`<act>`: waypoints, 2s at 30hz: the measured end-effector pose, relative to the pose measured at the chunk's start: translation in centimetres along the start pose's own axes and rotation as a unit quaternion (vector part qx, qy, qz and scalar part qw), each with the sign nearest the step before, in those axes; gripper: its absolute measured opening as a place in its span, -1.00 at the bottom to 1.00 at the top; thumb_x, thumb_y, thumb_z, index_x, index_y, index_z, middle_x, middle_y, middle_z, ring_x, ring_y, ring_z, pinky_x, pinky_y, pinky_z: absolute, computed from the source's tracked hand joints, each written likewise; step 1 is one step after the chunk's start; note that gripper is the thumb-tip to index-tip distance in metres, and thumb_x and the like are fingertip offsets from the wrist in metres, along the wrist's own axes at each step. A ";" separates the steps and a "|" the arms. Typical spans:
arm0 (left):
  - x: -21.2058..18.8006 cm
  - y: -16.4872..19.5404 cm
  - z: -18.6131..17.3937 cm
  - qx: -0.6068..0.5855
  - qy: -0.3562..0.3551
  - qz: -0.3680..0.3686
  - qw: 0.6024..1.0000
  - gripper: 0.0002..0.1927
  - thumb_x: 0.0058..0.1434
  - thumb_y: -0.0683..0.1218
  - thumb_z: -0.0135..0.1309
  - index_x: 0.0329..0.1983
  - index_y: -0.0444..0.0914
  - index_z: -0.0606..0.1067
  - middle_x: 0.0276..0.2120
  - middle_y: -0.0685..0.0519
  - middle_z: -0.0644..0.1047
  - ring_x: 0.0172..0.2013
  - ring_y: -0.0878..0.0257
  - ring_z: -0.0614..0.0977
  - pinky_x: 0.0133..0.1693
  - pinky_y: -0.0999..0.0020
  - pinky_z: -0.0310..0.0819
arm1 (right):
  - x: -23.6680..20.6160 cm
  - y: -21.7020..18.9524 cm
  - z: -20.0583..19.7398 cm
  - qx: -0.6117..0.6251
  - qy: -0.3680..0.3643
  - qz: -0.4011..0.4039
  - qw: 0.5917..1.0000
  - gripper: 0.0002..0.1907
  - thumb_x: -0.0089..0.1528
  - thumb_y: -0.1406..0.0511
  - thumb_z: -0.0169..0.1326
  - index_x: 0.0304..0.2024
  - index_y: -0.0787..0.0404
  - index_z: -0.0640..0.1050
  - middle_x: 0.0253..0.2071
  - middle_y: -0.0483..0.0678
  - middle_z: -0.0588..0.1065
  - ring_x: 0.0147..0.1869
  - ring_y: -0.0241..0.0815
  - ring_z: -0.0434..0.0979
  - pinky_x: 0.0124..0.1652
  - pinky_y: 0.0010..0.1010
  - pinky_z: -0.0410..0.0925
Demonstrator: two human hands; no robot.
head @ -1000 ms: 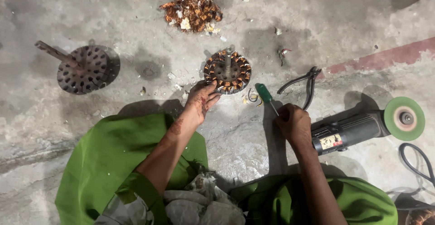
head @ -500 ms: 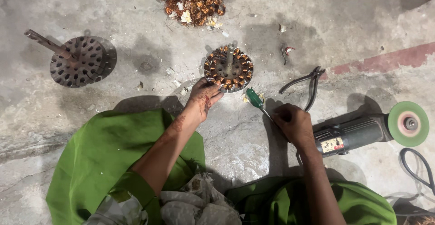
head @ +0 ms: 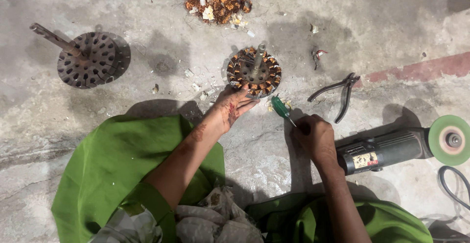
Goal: The person uses an angle grinder to trim copper windings on a motor stator, then uses a screwdriver and pliers to adjust and remove wire sections. The person sits on the floor throughout the task.
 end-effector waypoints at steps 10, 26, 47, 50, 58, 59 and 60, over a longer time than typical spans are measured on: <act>0.9 -0.5 -0.5 -0.024 0.011 -0.007 1.000 -0.58 0.14 -0.19 0.24 0.03 -0.36 0.38 0.03 -0.20 0.55 0.07 -0.11 0.63 0.17 0.08 0.63 | -0.1 -0.7 -0.4 -0.039 -0.054 -0.105 0.992 -0.82 0.02 0.53 0.22 -0.34 0.26 0.68 -0.24 0.01 0.58 -0.28 -0.11 0.63 -0.24 -0.34 0.53; 0.8 -0.4 -0.9 -0.026 -0.014 -0.005 1.000 -0.60 0.23 -0.20 0.19 0.07 -0.39 0.37 0.03 -0.24 0.56 0.08 -0.11 0.62 0.20 0.09 0.58 | -2.6 -4.4 0.2 -0.064 -0.116 0.012 0.991 -0.56 -0.04 0.40 0.31 -0.10 0.21 0.54 -0.12 0.13 0.51 -0.16 0.14 0.63 -0.11 -0.12 0.52; 0.9 -0.5 -0.5 0.006 0.013 -0.013 1.000 -0.54 0.24 -0.16 0.17 0.14 -0.43 0.34 0.03 -0.26 0.55 0.07 -0.06 0.64 0.18 0.13 0.61 | -3.6 -6.1 -1.6 0.071 0.001 -0.040 0.997 -0.67 0.10 0.48 0.20 -0.06 0.23 0.59 -0.23 0.03 0.59 -0.30 -0.13 0.66 -0.25 -0.32 0.54; 0.9 -0.5 -0.5 -0.003 0.004 -0.006 1.000 -0.53 0.22 -0.18 0.15 0.16 -0.39 0.34 0.04 -0.21 0.54 0.06 -0.06 0.62 0.15 0.11 0.60 | -3.8 -6.3 -1.9 0.035 0.024 -0.042 0.998 -0.67 0.08 0.48 0.21 -0.08 0.24 0.60 -0.25 0.05 0.57 -0.27 -0.05 0.66 -0.23 -0.26 0.52; 0.9 -0.5 -0.6 -0.014 -0.001 -0.001 1.000 -0.55 0.23 -0.20 0.15 0.15 -0.41 0.35 0.06 -0.24 0.53 0.07 -0.08 0.62 0.15 0.11 0.63 | -3.9 -7.7 -3.0 0.038 0.056 -0.030 0.997 -0.69 0.10 0.50 0.17 -0.09 0.24 0.63 -0.25 0.06 0.56 -0.26 0.03 0.66 -0.23 -0.20 0.50; 0.9 -0.5 -0.5 -0.011 0.006 0.000 1.000 -0.55 0.22 -0.21 0.15 0.15 -0.41 0.34 0.06 -0.23 0.53 0.07 -0.07 0.62 0.15 0.10 0.63 | -3.9 -7.8 -3.2 0.035 0.055 -0.027 0.998 -0.69 0.10 0.50 0.17 -0.10 0.24 0.63 -0.24 0.05 0.56 -0.26 0.03 0.66 -0.23 -0.20 0.50; 0.9 -0.5 -0.5 -0.012 0.003 0.000 1.000 -0.55 0.23 -0.21 0.15 0.15 -0.42 0.34 0.06 -0.24 0.53 0.07 -0.08 0.62 0.15 0.10 0.63 | -4.0 -7.8 -3.2 0.032 0.054 -0.022 0.998 -0.69 0.09 0.51 0.16 -0.10 0.24 0.63 -0.23 0.05 0.57 -0.27 0.02 0.66 -0.23 -0.20 0.50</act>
Point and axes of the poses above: each hand's wrist, its own x-axis towards the middle knuckle, its own z-axis out of the palm, y = z × x, the point moved 1 cm from there along x, towards the middle knuckle
